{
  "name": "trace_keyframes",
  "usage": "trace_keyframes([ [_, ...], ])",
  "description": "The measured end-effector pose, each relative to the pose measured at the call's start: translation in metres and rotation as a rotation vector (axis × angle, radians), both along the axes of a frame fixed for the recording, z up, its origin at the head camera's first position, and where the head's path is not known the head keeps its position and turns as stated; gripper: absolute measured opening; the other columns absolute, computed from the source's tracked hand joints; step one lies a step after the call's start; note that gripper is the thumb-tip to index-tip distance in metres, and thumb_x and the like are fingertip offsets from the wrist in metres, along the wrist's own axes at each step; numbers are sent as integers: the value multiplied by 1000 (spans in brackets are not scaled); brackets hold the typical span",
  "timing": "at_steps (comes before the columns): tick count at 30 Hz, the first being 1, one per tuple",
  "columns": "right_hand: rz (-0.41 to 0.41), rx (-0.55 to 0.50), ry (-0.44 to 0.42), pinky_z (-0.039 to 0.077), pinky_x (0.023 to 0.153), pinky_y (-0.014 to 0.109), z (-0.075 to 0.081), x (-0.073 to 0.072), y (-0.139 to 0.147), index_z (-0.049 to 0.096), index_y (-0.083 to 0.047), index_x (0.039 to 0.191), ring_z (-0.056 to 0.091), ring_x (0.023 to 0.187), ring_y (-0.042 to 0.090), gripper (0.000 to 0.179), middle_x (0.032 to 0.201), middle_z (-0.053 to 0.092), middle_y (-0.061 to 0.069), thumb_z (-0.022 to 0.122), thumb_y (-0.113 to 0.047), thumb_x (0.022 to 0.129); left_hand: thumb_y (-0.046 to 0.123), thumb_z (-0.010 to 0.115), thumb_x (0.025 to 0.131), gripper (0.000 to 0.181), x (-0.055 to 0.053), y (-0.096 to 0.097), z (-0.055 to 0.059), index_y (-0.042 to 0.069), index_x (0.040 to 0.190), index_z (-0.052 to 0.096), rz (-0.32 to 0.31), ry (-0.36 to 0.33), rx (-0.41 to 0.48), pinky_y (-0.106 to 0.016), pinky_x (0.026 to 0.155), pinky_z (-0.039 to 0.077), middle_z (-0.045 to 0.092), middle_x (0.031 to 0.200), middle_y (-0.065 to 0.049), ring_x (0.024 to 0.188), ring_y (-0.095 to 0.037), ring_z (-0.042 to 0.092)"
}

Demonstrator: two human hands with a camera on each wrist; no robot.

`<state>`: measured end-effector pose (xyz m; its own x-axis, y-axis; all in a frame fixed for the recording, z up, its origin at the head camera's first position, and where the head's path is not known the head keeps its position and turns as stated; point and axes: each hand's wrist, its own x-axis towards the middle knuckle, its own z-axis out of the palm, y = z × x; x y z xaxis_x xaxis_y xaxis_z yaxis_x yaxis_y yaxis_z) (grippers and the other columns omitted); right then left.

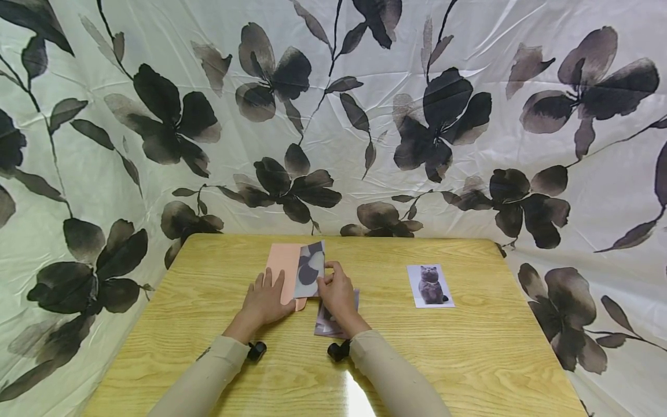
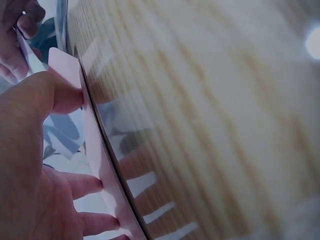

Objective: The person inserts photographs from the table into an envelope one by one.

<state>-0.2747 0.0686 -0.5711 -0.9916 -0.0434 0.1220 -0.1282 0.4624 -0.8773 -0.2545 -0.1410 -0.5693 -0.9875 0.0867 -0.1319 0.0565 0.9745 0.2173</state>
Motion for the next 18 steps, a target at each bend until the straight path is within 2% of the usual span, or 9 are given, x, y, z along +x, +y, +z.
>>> trace_keyframes([
  [7,3,-14,15,51,58,32,-3,-1,0,50,-9,154,63,61,11,57,78,71,-2,73,-14,102,54,68,97,95,0,0,1,3,168,32,2,3,1,-72,122,26,21,171,-37,158,-55,23],
  [18,39,-24,-1,51,59,32,-4,0,-3,49,-7,155,62,63,12,58,78,69,0,72,-13,103,54,68,97,95,2,-1,3,3,168,33,-2,7,4,-71,122,26,21,171,-36,158,-54,23],
])
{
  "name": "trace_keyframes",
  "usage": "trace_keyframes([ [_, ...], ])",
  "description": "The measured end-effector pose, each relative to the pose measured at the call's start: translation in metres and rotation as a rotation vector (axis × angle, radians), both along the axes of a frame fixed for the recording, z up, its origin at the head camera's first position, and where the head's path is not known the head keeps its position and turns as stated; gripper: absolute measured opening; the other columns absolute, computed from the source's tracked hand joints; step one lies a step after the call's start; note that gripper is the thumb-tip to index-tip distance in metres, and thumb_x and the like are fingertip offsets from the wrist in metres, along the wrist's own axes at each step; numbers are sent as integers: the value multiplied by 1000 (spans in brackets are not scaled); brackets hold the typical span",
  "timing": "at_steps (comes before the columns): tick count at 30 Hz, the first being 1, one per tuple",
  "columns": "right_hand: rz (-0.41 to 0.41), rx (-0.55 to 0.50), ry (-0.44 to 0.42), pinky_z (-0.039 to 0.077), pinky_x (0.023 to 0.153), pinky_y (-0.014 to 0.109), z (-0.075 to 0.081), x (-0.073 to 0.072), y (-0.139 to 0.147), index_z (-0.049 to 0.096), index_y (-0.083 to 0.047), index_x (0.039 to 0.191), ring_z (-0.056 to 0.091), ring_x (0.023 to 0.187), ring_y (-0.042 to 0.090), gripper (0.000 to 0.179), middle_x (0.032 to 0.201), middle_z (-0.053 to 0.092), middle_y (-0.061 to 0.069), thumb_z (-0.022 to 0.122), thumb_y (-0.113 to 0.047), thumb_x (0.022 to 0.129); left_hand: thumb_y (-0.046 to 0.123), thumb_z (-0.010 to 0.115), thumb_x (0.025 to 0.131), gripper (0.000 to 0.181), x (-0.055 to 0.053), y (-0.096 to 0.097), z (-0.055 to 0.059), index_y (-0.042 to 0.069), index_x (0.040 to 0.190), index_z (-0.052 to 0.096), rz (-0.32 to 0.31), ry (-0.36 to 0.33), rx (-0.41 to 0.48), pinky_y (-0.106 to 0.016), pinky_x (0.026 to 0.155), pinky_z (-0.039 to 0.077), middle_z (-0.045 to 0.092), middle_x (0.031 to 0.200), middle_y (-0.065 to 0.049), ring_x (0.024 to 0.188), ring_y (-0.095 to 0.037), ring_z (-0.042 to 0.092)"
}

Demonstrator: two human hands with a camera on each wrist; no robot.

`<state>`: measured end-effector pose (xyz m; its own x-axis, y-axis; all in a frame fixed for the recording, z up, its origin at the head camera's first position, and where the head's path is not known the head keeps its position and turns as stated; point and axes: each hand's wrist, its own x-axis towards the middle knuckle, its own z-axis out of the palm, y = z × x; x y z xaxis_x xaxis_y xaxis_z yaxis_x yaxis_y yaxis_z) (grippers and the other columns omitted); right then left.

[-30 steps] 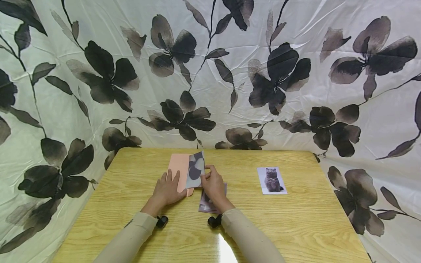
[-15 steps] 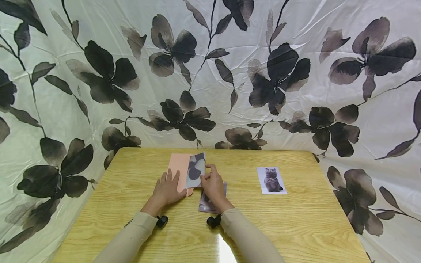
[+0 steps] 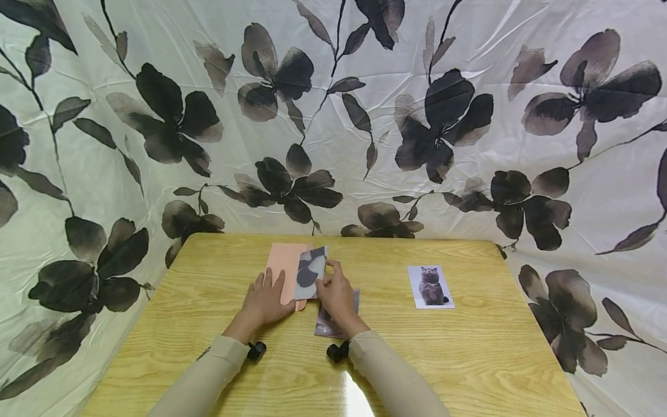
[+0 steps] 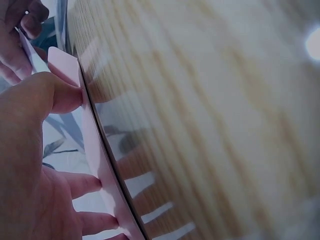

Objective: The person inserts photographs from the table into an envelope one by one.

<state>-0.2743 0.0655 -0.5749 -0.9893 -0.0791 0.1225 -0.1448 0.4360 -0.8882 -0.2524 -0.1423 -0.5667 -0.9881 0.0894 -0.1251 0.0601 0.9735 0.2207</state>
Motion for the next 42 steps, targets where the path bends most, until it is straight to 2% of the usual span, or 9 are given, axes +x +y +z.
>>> trace_keyframes([
  [14,-7,38,-9,50,59,32,0,-1,-4,50,-8,155,62,65,12,58,79,68,-2,73,-15,103,54,68,96,95,-1,0,-2,3,168,33,1,5,-9,-71,122,27,22,171,-36,158,-54,24],
  [42,6,27,-65,48,58,31,0,-4,-14,49,-8,155,59,63,14,57,85,69,2,72,-14,104,55,67,96,95,-2,-1,-6,4,169,32,9,-1,-9,-71,123,24,21,172,-35,159,-53,22],
])
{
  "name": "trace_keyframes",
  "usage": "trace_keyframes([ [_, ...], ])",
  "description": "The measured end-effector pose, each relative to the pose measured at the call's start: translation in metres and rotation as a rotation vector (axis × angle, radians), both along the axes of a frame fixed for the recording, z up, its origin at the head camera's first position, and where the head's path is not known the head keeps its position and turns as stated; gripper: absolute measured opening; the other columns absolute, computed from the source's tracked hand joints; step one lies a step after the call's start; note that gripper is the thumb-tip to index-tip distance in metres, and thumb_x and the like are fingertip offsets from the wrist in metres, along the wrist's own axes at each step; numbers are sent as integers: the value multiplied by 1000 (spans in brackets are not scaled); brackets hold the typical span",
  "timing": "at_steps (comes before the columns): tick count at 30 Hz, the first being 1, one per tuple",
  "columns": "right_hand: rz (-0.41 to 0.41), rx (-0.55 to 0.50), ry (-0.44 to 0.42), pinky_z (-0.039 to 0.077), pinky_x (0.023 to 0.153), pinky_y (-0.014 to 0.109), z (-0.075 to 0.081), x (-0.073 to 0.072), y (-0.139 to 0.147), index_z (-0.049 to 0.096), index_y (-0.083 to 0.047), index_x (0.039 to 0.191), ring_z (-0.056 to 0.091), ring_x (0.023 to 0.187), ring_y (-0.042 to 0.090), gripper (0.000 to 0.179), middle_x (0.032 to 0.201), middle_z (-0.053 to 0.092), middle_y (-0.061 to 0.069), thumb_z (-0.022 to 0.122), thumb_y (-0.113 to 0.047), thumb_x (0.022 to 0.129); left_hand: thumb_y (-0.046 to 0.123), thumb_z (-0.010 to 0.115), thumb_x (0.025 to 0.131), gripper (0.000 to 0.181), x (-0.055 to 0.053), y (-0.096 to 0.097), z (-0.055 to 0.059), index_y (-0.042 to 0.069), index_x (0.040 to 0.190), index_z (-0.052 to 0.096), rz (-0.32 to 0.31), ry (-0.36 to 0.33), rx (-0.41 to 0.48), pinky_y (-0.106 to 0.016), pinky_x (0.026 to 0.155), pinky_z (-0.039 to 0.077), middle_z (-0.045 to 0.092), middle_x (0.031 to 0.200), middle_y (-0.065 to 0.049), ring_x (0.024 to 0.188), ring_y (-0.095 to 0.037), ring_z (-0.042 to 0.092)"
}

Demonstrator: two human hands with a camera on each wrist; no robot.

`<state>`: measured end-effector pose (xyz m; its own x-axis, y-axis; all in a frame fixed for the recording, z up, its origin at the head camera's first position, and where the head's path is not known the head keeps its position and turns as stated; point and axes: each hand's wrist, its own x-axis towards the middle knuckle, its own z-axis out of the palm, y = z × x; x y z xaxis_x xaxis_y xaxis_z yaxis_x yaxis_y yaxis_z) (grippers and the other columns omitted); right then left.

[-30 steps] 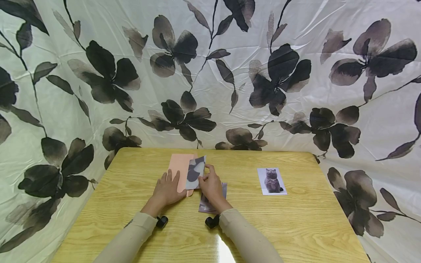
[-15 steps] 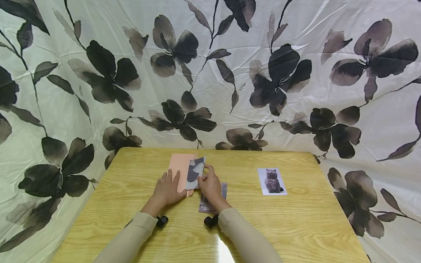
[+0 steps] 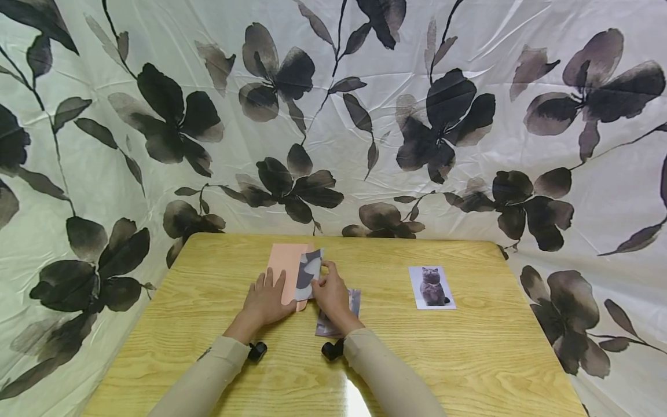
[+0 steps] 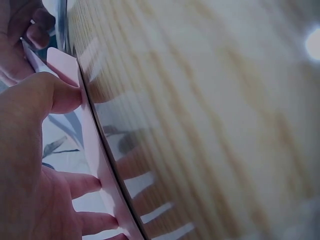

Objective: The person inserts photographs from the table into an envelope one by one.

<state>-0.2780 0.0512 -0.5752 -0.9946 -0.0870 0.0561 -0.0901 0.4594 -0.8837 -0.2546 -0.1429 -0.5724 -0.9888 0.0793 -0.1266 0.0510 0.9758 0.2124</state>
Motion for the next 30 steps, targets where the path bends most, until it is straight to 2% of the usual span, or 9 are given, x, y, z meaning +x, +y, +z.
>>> trace_keyframes([
  [11,-2,-27,26,47,57,28,3,6,6,54,3,150,58,64,13,53,85,68,4,72,-8,101,56,66,97,95,0,1,2,4,169,32,-5,-7,-10,-70,123,26,20,172,-35,159,-53,22],
  [18,23,-25,25,44,54,26,4,5,6,58,0,149,55,62,11,49,85,66,4,70,-6,102,56,66,98,95,1,1,4,4,169,32,-7,-12,-18,-70,123,26,21,172,-35,159,-53,22],
  [30,53,-14,32,48,56,27,4,6,-2,58,-2,150,59,65,11,49,88,67,2,68,-8,103,55,66,98,94,2,2,5,4,169,32,-7,-2,-17,-71,123,26,22,172,-35,159,-53,23],
])
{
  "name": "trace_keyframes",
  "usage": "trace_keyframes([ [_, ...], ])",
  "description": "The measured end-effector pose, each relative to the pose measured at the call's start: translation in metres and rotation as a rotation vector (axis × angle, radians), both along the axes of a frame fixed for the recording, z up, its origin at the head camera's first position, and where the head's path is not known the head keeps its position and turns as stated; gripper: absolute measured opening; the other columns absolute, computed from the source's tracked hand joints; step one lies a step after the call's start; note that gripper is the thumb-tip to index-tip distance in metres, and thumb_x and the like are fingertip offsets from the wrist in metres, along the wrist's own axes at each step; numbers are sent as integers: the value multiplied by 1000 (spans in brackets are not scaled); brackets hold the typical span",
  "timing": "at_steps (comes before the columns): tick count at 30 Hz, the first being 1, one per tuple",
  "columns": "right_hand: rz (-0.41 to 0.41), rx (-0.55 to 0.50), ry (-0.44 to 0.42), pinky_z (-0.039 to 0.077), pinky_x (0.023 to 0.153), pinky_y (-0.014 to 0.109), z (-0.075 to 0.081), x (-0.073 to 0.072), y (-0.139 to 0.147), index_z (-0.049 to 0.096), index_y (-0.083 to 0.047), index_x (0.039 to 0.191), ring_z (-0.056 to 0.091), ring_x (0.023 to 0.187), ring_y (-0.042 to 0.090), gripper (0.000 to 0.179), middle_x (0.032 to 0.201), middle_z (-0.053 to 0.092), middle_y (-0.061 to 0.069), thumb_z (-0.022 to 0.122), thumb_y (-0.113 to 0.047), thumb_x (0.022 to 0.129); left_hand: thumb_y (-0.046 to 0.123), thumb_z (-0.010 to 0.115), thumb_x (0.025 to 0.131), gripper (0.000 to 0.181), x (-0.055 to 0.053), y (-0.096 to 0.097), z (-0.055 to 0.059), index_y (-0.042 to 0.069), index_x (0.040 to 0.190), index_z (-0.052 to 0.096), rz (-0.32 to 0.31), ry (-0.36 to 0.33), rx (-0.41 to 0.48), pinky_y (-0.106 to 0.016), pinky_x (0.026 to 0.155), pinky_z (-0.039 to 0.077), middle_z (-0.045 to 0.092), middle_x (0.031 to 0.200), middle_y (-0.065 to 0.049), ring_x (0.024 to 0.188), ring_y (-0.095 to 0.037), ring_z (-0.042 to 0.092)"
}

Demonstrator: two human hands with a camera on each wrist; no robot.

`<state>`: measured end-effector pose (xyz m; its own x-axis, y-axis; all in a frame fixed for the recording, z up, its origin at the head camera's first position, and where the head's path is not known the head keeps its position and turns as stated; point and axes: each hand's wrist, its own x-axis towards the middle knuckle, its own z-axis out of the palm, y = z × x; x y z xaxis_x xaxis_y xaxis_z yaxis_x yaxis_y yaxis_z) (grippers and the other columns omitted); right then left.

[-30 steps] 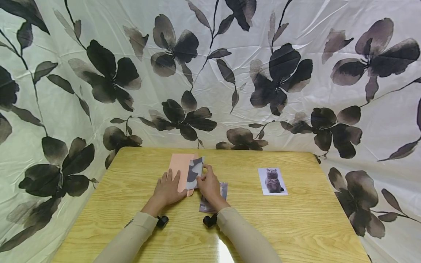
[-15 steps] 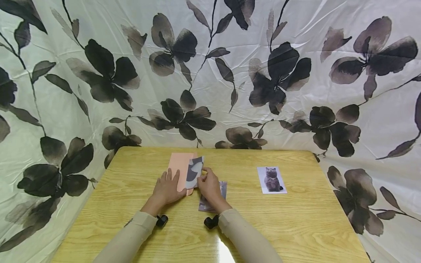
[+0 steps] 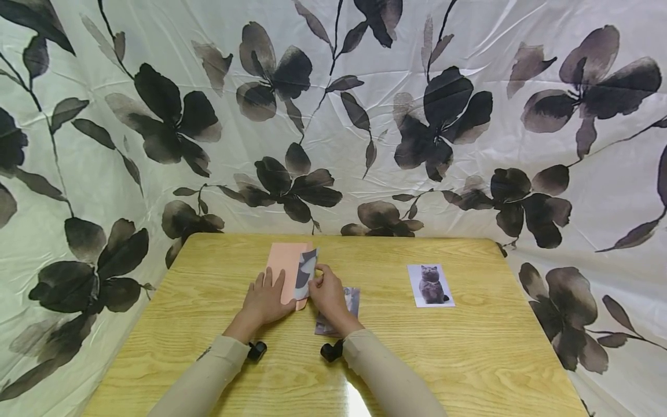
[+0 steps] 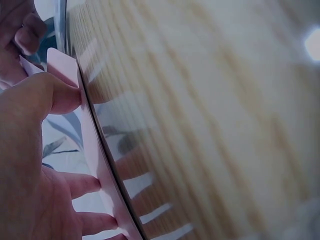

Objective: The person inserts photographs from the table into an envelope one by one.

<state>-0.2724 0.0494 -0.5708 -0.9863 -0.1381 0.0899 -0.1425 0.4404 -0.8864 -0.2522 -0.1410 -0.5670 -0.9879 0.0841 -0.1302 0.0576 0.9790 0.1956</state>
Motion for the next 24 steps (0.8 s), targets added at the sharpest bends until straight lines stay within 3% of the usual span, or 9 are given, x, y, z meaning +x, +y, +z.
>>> trace_keyframes([
  [24,1,78,-27,46,57,26,-4,-6,-4,60,-3,149,59,67,10,49,86,68,-1,70,-10,102,55,66,98,94,0,-1,-1,4,169,32,2,5,12,-72,123,25,22,171,-35,159,-53,23],
])
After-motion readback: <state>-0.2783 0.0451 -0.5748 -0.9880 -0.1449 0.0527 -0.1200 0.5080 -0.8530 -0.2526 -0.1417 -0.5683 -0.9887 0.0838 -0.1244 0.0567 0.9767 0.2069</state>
